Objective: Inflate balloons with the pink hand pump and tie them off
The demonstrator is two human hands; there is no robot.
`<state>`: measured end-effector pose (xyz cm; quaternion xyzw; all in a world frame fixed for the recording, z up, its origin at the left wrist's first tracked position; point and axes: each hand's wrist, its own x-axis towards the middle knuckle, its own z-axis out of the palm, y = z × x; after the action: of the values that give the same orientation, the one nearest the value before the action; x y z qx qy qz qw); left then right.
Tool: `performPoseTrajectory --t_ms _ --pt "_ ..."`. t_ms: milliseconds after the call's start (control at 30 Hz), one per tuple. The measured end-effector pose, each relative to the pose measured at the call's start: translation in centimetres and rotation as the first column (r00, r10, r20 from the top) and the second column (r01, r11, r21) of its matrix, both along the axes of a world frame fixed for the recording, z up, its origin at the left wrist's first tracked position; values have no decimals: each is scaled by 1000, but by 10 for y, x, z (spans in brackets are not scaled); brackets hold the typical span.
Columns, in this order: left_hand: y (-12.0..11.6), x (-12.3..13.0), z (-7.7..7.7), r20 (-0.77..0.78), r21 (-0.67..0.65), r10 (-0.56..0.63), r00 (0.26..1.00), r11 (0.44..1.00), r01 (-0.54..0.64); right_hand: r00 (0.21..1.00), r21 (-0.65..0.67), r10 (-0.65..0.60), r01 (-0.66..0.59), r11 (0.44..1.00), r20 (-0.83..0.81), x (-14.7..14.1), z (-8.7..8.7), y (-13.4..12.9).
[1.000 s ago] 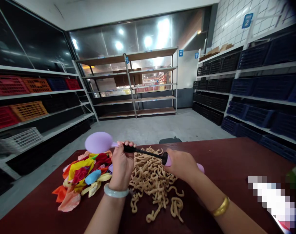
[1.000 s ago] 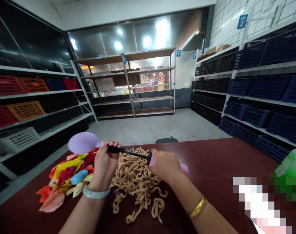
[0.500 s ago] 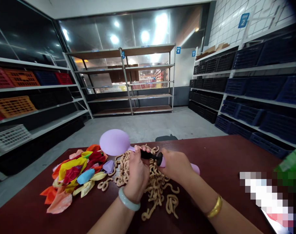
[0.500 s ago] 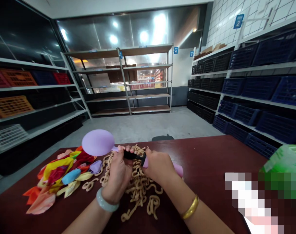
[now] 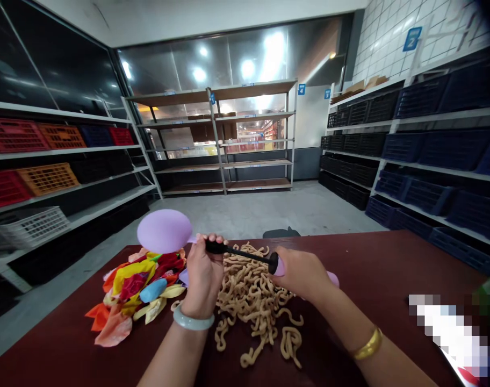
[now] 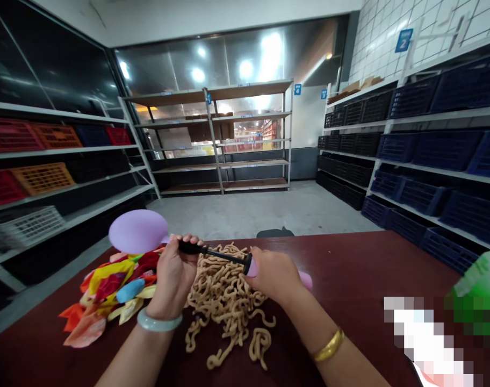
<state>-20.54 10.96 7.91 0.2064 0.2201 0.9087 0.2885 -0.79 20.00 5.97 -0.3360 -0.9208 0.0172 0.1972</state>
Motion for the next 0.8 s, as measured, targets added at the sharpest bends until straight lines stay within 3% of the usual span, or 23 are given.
performPoseTrajectory --t_ms 200,400,600,800 --pt "4 -2 -8 52 -24 69 996 997 -68 998 57 -24 21 998 53 4 -5 8" --pt "11 33 -20 30 -20 1 1000 1000 -1 997 42 -26 23 999 73 2 -1 -1" --pt "14 73 -27 45 -113 -90 995 989 95 995 -43 -20 24 999 101 -4 3 -18" --pt "9 80 -21 11 -132 -80 997 988 81 999 -83 -14 18 996 50 -6 5 -24"
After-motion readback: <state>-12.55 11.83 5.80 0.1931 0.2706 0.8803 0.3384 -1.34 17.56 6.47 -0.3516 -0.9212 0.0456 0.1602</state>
